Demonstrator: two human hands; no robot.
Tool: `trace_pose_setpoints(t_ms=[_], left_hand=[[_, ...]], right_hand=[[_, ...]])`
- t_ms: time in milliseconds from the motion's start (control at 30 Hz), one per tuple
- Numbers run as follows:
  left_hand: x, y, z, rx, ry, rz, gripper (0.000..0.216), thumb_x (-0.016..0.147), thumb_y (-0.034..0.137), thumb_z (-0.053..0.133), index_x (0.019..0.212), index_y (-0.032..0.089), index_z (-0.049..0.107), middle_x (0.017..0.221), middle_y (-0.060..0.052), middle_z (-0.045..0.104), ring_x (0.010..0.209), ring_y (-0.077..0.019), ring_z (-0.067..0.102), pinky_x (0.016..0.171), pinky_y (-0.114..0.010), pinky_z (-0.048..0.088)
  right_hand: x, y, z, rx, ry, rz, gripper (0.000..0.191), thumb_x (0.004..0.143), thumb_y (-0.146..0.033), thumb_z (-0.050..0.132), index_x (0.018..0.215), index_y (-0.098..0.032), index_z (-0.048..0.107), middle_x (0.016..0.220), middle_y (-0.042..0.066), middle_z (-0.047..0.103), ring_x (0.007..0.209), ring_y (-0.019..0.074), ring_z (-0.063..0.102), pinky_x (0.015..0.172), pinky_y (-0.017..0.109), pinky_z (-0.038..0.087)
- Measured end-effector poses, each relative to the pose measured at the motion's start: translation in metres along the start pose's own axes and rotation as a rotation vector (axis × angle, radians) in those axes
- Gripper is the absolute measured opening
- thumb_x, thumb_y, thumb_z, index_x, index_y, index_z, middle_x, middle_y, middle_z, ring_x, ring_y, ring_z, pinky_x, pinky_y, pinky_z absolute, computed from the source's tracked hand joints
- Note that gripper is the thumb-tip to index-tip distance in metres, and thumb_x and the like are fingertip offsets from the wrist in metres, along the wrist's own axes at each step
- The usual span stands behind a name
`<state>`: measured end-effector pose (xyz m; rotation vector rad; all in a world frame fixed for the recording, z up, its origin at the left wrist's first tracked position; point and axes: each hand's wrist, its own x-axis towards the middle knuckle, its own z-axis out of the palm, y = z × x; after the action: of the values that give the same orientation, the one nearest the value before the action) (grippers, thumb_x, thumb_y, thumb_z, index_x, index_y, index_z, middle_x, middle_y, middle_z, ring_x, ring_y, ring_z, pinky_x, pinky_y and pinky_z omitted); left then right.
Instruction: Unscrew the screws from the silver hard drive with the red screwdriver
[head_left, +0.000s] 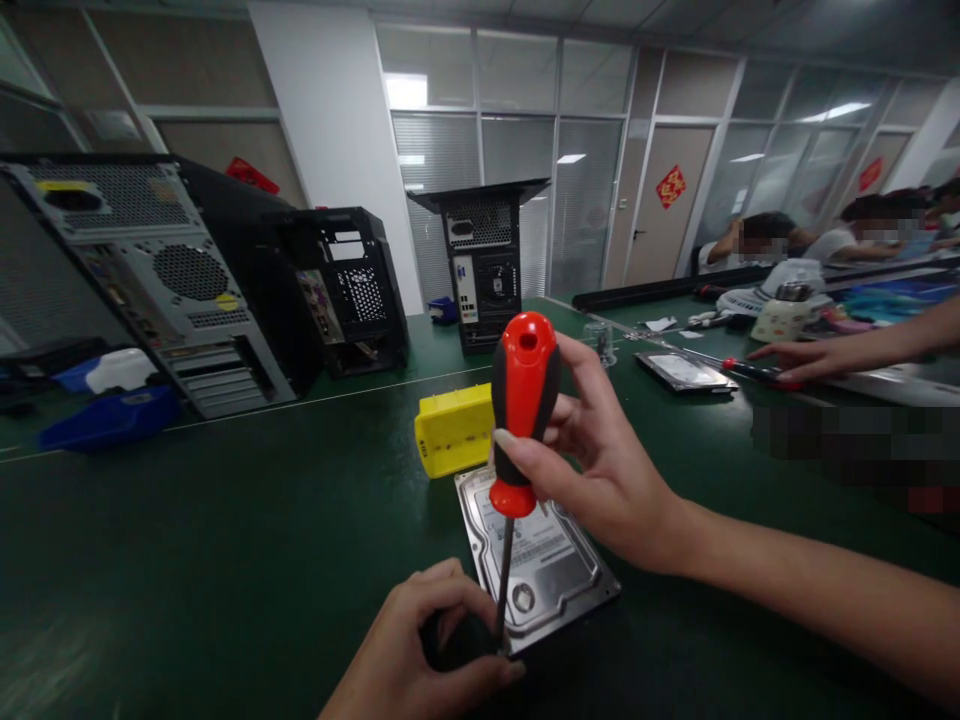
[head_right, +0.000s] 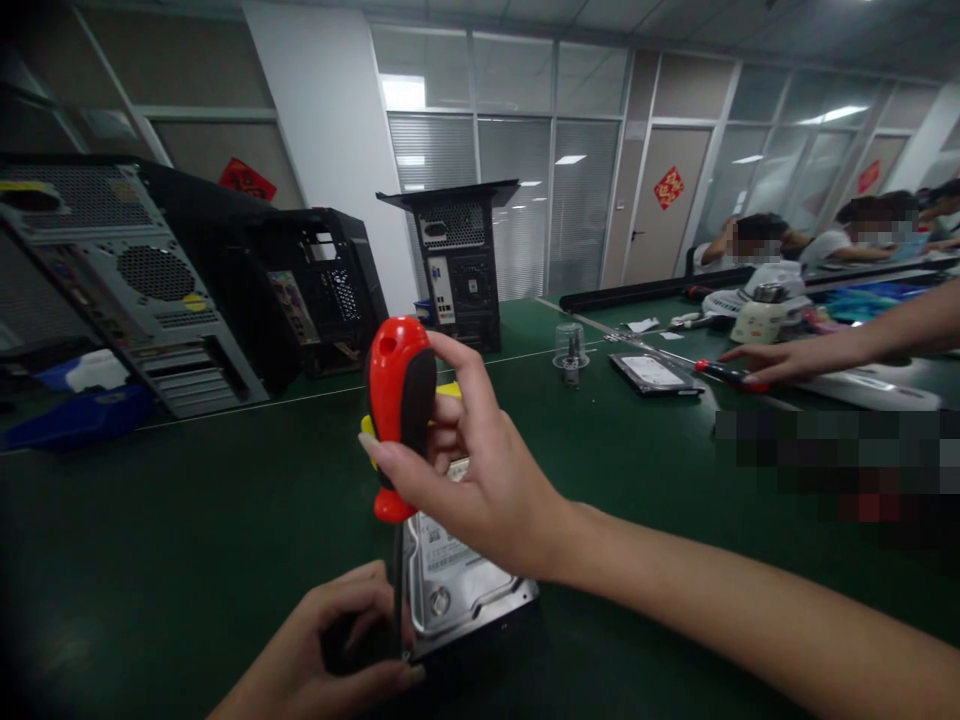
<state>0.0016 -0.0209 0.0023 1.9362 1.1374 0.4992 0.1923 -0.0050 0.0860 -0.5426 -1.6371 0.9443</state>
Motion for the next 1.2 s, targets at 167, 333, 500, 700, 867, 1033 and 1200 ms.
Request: trace_pose_setpoints(t_ms=[167,333,500,700,867,1033,1200], left_hand=[[0.001,0.007,-0.001,-0.045,0.006,-0.023,0.011,0.069,0.027,0.078,0.072,0.018,0.072,0.07,0.003,0.051,0.066,-0.0162,0.045,0.061,-0.025,0.032],[0.001,0.005,0.001,-0.027,-0.009,-0.052,0.009,0.067,0.025,0.078,0.071,0.018,0.072,0.069,0.003,0.051,0.066,-0.0161,0.045,0.061,-0.025,0.031],[0.002,-0.002,0.002,-0.033,-0.009,-0.042,0.012,0.066,0.024,0.08,0.073,0.019,0.073,0.072,0.002,0.056,0.072,-0.019,0.051,0.067,-0.029,0.034],[0.001,-0.003,0.002,-0.043,-0.006,-0.037,0.01,0.066,0.023,0.079,0.073,0.02,0.074,0.08,0.0,0.066,0.075,-0.0197,0.053,0.072,-0.03,0.037],[0.001,0.0,0.003,-0.059,0.009,-0.038,0.01,0.066,0.026,0.08,0.073,0.021,0.075,0.081,0.0,0.069,0.075,-0.0193,0.054,0.075,-0.03,0.039],[0.0,0.003,0.001,-0.037,-0.002,-0.073,0.01,0.066,0.026,0.079,0.074,0.021,0.076,0.077,0.001,0.066,0.072,-0.018,0.054,0.075,-0.03,0.039],[0.001,0.001,0.001,-0.035,-0.013,-0.086,0.012,0.065,0.027,0.08,0.075,0.022,0.076,0.077,0.001,0.066,0.073,-0.0181,0.054,0.077,-0.03,0.04]], right_hand=[[-0.004,0.002,-0.002,-0.039,0.004,-0.019,0.056,0.088,-0.018,0.061,0.13,-0.032,0.026,0.084,-0.005,0.061,0.068,0.0088,0.062,0.06,0.019,0.051],[-0.001,0.007,0.003,0.01,-0.027,-0.066,0.058,0.086,-0.014,0.063,0.128,-0.029,0.027,0.08,-0.006,0.058,0.064,0.0081,0.058,0.058,0.019,0.05],[0.0,0.008,0.003,-0.009,-0.056,-0.097,0.059,0.086,-0.017,0.065,0.129,-0.034,0.028,0.078,-0.007,0.056,0.06,0.0079,0.052,0.05,0.019,0.042],[0.0,0.003,0.005,0.007,-0.103,-0.11,0.061,0.087,-0.016,0.066,0.129,-0.033,0.026,0.08,-0.006,0.056,0.059,0.0077,0.053,0.047,0.019,0.041],[0.0,0.002,0.006,0.082,-0.136,-0.143,0.061,0.086,-0.009,0.064,0.128,-0.032,0.027,0.083,-0.008,0.058,0.067,0.006,0.059,0.06,0.017,0.049],[0.0,-0.001,0.003,-0.073,-0.125,-0.216,0.066,0.079,-0.003,0.067,0.128,-0.026,0.028,0.089,-0.006,0.059,0.077,0.0073,0.058,0.071,0.018,0.049],[0.008,-0.014,0.003,0.01,-0.199,-0.216,0.064,0.086,-0.01,0.063,0.134,-0.029,0.025,0.117,-0.002,0.052,0.093,0.0099,0.058,0.088,0.026,0.049]])
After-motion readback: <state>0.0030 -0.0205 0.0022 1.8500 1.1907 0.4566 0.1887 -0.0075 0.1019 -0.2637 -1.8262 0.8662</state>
